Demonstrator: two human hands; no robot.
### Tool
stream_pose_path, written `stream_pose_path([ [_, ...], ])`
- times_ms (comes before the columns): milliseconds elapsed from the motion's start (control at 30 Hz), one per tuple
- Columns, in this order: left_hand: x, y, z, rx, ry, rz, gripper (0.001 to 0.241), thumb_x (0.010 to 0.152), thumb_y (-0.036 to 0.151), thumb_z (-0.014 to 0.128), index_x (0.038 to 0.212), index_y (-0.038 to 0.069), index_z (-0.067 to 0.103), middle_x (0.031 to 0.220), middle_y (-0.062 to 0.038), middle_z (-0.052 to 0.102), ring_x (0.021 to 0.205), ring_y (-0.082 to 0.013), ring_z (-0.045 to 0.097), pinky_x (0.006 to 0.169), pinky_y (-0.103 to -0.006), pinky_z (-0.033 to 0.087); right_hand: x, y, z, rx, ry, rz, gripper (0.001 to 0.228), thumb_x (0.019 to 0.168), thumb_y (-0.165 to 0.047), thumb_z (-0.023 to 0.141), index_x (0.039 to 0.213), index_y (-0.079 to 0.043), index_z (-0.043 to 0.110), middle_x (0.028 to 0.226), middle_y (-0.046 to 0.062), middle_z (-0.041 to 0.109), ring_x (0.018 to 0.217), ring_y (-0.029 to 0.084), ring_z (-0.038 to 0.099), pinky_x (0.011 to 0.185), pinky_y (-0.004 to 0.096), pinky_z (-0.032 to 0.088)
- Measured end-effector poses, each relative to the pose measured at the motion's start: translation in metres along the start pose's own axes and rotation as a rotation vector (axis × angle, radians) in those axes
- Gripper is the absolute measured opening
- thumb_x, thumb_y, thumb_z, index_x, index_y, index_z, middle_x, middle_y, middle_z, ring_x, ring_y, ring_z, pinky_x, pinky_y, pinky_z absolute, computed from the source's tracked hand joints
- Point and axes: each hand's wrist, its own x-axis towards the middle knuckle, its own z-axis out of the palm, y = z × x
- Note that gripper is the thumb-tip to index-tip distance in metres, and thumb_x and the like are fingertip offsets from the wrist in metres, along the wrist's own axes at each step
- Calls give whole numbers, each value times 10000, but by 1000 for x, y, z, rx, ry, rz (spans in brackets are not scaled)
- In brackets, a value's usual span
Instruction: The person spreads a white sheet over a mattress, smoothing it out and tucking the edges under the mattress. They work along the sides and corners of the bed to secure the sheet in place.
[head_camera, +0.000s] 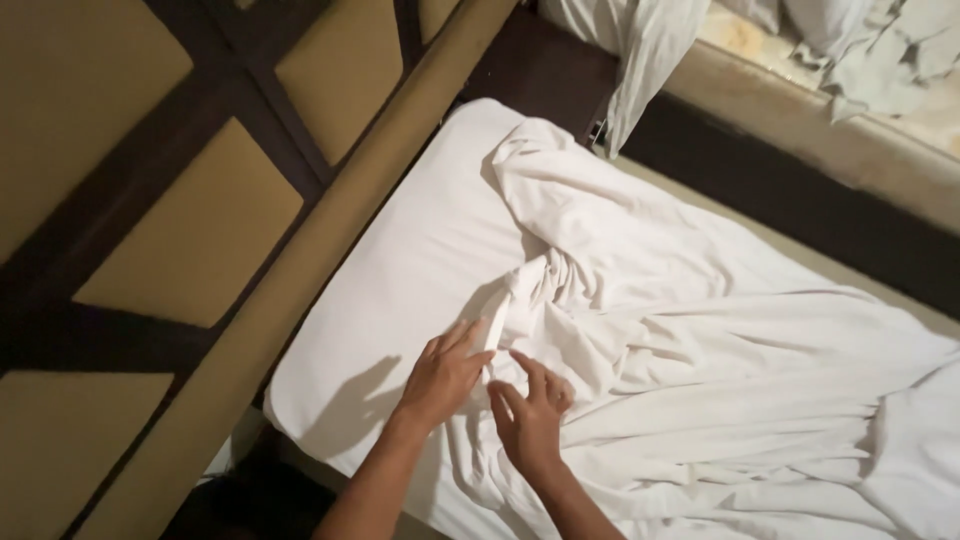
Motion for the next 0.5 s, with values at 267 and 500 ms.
stream_pose_path([
  [267,-30,48,-12,5,96,-41,235,909,147,658,1103,57,755,1507,-155,555,1389,-335,493,1084,-476,410,-41,-9,-52,49,22,-105,177,745,-126,809,909,-180,771,1393,79,585,1249,322,502,1011,483,313],
  [500,-17,132,0,103,-224,-509,453,868,421,749,1146,64,726,1525,-186,494,1343,-402,426,1128,-496,297,-83,-13,-93,77,47,-119,201,740,-114,820,924,-172,762,1398,80,575,1236,315,507,997,465,313],
])
